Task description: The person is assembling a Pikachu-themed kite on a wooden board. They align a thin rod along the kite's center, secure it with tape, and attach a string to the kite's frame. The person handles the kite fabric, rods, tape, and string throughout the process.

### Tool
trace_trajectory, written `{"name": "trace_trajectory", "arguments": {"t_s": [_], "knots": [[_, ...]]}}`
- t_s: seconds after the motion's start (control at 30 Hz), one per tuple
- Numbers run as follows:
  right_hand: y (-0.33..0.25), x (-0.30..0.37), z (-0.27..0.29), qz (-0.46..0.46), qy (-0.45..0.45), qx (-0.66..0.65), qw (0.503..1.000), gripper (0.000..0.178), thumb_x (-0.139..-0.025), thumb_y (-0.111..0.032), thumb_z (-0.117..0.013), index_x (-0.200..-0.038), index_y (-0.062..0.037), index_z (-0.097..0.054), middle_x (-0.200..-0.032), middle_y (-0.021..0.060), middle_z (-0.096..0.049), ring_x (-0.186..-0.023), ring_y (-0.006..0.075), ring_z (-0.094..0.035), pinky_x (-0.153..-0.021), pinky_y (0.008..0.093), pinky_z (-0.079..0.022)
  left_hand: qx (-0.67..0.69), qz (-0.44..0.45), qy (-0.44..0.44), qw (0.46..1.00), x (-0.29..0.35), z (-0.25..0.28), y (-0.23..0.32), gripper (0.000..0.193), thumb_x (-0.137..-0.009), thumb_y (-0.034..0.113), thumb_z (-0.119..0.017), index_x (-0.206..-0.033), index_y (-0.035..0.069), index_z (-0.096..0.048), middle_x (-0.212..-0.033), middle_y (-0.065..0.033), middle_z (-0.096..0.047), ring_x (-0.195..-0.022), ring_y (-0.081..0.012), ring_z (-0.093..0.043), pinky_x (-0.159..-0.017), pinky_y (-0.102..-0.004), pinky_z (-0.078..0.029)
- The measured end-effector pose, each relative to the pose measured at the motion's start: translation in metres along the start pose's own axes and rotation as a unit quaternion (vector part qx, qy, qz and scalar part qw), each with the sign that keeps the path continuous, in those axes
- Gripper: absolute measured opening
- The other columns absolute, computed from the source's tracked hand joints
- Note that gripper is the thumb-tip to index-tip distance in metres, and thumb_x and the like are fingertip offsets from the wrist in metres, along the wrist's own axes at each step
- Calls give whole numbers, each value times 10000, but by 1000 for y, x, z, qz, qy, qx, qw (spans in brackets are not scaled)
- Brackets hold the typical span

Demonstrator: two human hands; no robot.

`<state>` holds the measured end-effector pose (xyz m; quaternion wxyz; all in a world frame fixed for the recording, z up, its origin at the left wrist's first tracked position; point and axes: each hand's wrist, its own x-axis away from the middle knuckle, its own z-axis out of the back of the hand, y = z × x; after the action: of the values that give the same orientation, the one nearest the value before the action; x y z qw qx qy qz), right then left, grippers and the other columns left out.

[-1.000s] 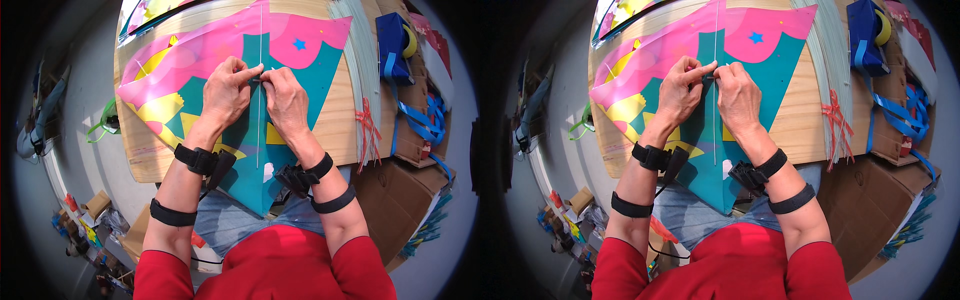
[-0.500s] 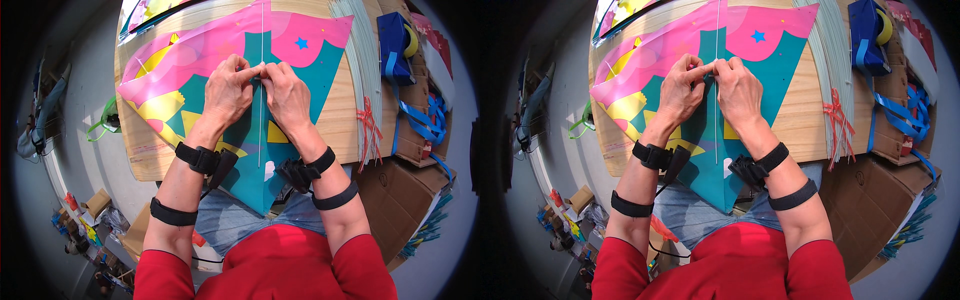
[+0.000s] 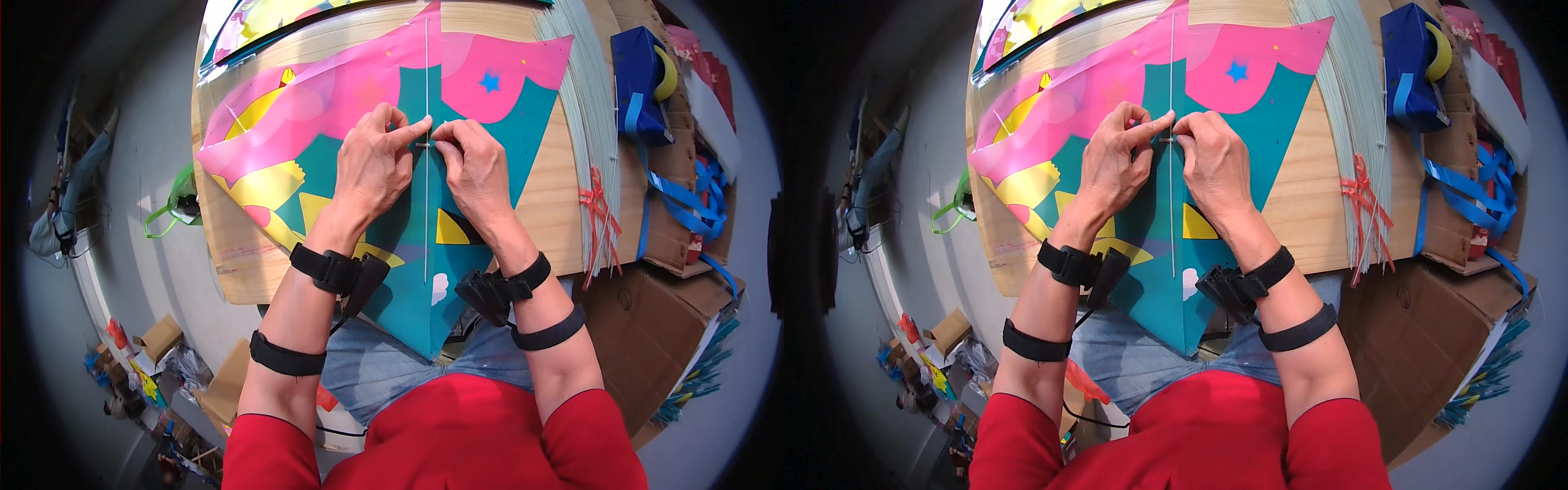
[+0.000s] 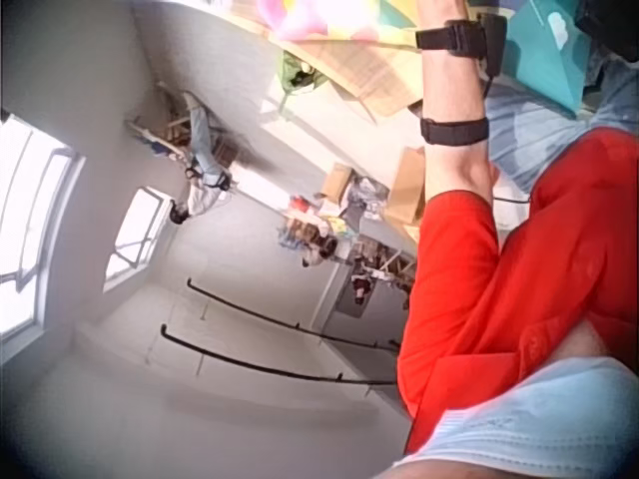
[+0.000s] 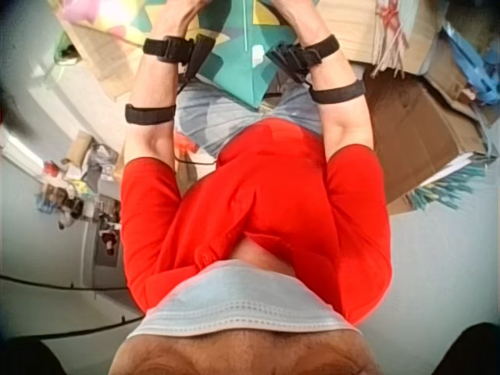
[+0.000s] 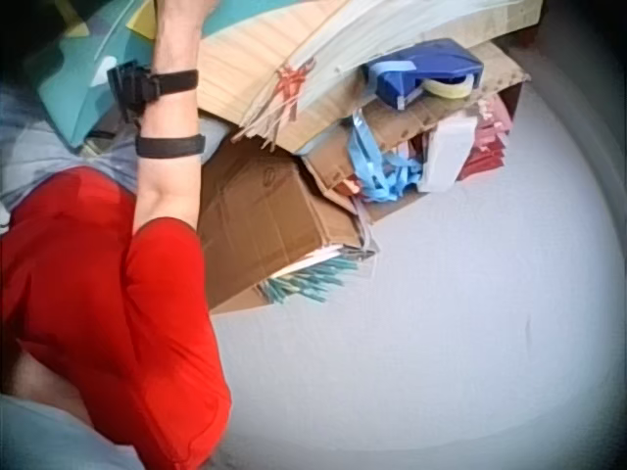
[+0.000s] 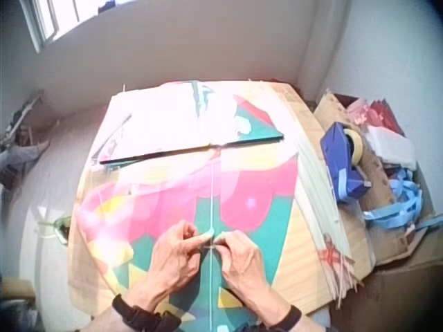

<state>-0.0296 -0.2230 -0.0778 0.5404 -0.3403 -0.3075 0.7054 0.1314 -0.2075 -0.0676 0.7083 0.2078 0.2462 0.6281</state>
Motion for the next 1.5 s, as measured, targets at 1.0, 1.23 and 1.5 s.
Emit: {"name": "trace_trajectory", "arguments": {"t_s": [1.0, 1.23, 1.5], "knots": [[-8, 5, -5, 19, 13, 38, 999, 87, -857, -85, -699, -880, -69, -617, -851, 93, -595, -784, 307, -640, -625, 415, -503, 7, -17, 12, 1000, 4, 0, 2, 526, -742, -30, -613, -1207, 200, -704, -998, -72, -560, -942, -284, -584, -817, -410, -485], [-9, 5, -6, 22, 21, 53, 998, 87, -862, -90, -698, -888, -76, -617, -863, 87, -591, -793, 303, -640, -623, 418, -500, 9, -17, 20, 1000, 6, -1, 2, 534, -753, -50, -602, -1229, 173, -695, -1003, -79, -561, -914, -277, -580, -800, -390, -493], [-11, 3, -8, 15, 24, 70, 997, 89, -864, -84, -690, -888, -78, -605, -857, 87, -574, -796, 299, -638, -617, 415, -498, 11, -16, 27, 999, 7, -1, 3, 532, -753, -56, -602, -1230, 160, -692, -1007, -82, -564, -909, -278, -582, -798, -390, -492]]}}
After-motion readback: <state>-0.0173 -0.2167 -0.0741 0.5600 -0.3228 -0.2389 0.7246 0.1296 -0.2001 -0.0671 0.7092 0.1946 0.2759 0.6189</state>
